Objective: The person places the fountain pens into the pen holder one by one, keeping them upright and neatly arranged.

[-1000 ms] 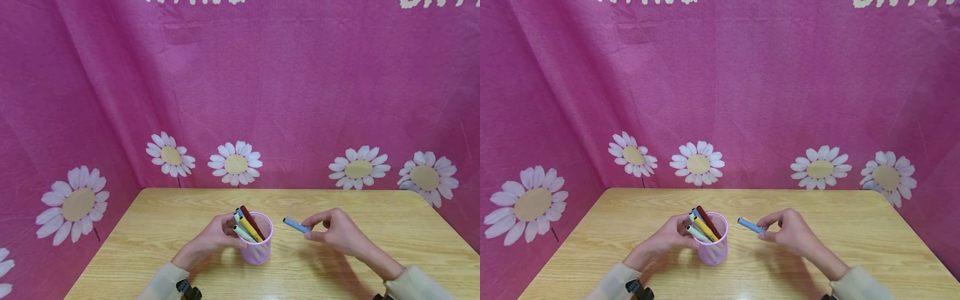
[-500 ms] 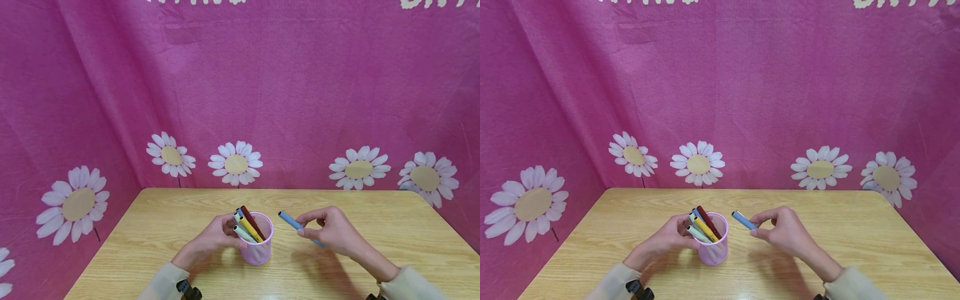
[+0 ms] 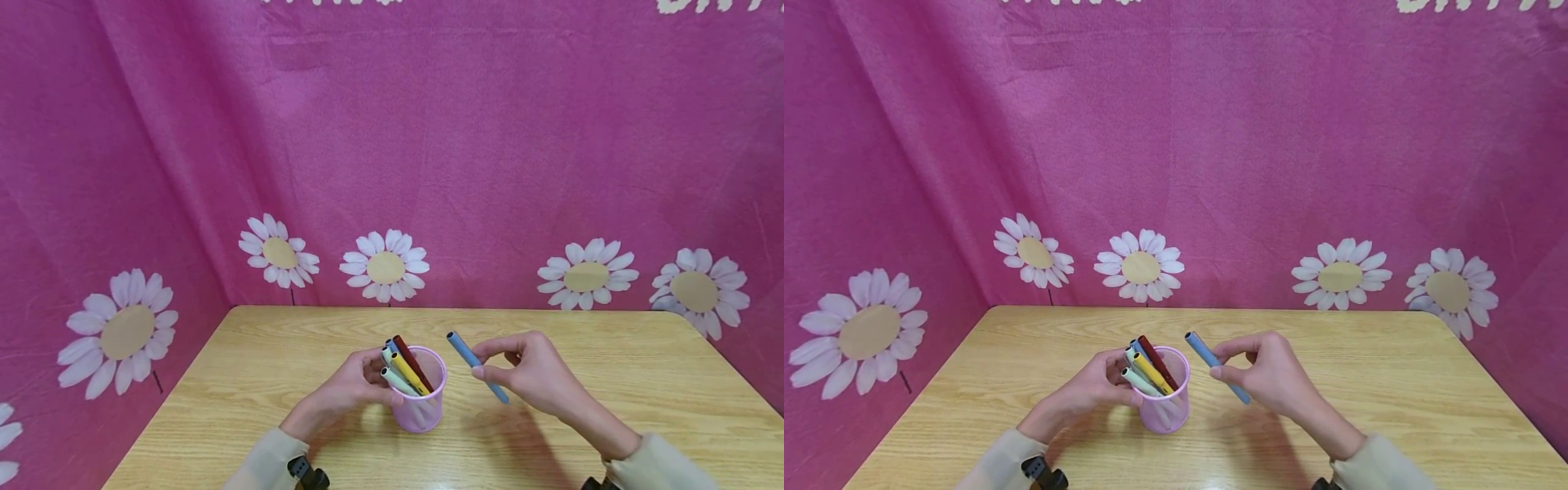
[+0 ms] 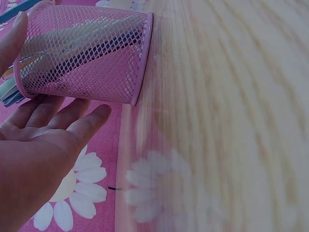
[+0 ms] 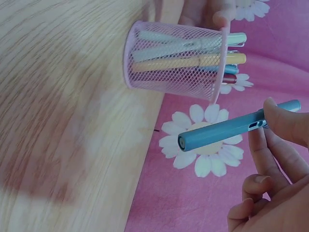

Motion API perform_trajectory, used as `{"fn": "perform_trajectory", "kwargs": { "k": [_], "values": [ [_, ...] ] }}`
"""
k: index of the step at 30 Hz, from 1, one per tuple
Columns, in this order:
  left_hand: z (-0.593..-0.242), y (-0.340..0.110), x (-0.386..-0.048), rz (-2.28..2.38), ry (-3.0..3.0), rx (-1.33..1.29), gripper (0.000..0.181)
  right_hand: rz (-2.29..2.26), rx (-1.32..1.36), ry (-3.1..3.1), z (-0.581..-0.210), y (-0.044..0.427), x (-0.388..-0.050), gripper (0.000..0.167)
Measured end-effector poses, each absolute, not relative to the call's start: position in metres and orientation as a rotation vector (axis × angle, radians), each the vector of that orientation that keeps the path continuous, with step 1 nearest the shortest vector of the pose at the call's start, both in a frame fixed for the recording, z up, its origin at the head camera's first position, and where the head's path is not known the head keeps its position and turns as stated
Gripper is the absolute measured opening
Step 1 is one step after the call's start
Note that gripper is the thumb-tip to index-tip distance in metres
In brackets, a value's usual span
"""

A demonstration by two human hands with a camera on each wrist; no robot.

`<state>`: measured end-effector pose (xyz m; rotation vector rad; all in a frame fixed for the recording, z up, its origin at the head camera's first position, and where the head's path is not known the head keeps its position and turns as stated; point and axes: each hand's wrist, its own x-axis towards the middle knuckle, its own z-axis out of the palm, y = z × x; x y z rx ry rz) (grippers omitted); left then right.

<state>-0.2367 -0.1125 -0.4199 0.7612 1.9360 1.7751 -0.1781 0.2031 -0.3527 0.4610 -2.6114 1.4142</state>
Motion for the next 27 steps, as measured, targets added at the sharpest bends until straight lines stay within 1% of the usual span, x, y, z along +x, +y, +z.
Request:
{"fn": "perform_trajectory", "kwargs": {
  "k": [7,15,21,27],
  "values": [
    [-0.420,-0.113,-0.237,1.778,1.931,0.767,0.059,1.494,0.482,-2.543,-0.347,0.192,-0.179,0.015],
    [-0.421,-0.113,-0.238,1.789,1.916,0.790,0.059,1.608,0.528,-2.431,-0.342,0.178,-0.180,0.018],
    [-0.421,-0.113,-0.238,1.782,1.926,0.774,0.058,1.673,0.496,-2.382,-0.339,0.170,-0.182,0.021],
    [-0.420,-0.113,-0.238,1.770,1.944,0.758,0.057,1.715,0.489,-2.325,-0.337,0.160,-0.184,0.020]
  ]
}}
